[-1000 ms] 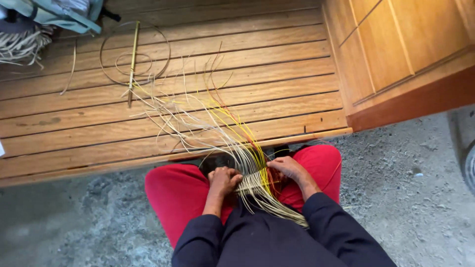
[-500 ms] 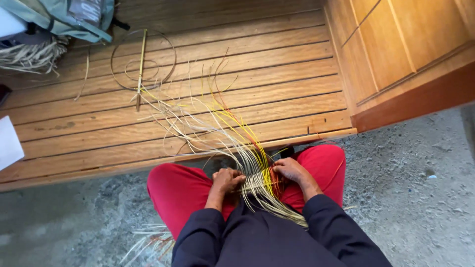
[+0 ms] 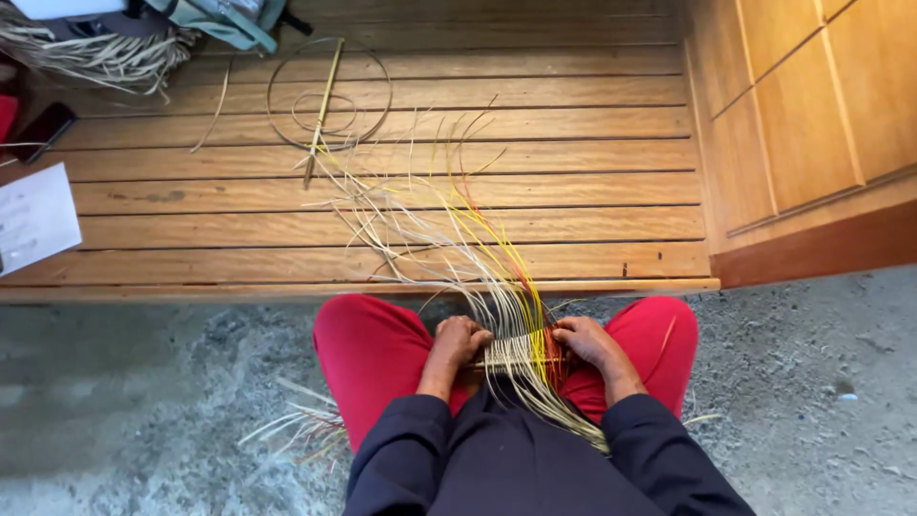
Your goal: Weaving thin flexible strips together to form a patterned structure
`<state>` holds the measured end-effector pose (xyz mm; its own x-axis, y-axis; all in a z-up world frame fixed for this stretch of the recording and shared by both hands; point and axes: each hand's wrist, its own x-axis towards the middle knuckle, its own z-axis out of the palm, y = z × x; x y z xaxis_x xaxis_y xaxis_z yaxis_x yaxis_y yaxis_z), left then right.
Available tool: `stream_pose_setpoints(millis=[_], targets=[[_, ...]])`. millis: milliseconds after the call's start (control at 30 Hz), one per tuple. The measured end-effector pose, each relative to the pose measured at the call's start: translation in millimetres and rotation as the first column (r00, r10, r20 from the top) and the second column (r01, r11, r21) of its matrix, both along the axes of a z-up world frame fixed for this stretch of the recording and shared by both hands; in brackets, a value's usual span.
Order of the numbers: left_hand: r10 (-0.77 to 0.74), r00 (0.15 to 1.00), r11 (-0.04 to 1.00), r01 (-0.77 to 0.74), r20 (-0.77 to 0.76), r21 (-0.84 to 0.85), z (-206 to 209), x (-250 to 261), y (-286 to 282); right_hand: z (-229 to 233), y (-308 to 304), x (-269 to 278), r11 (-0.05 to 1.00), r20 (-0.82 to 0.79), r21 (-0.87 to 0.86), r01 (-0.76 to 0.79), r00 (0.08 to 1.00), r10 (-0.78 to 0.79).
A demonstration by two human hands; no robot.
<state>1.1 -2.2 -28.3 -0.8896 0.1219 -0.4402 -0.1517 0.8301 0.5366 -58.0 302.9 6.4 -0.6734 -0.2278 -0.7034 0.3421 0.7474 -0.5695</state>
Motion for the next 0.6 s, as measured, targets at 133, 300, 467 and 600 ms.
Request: stream_pose_setpoints(millis=[133, 300, 467, 600], targets=[[-0.031, 0.998, 0.993, 0.025, 0.054, 0.115, -4.6, 3.7, -4.9, 14.6, -1.8, 4.5, 0.996, 0.035, -0.074, 0.058, 0.998, -0.055], [-0.023, 0.999, 0.998, 0.024, -0.026, 0.056, -17.2, 6.1, -1.1, -22.8, 7.8, 3.3, 0.995, 0.006, -0.061, 0.078, 0.997, -0.078], [0.011, 0.997, 0.997, -0.005, -0.080, 0.082, -11.4, 7.9, 0.5, -1.6, 5.3, 7.0, 0.966, 0.108, -0.150, 0.209, 0.975, -0.194], [0.241, 0.969, 0.963, -0.233, -0.046, 0.138, 36.8, 9.2, -15.8, 17.2, 14.6, 3.5, 0.824, 0.173, -0.362, 0.435, 0.900, -0.400]])
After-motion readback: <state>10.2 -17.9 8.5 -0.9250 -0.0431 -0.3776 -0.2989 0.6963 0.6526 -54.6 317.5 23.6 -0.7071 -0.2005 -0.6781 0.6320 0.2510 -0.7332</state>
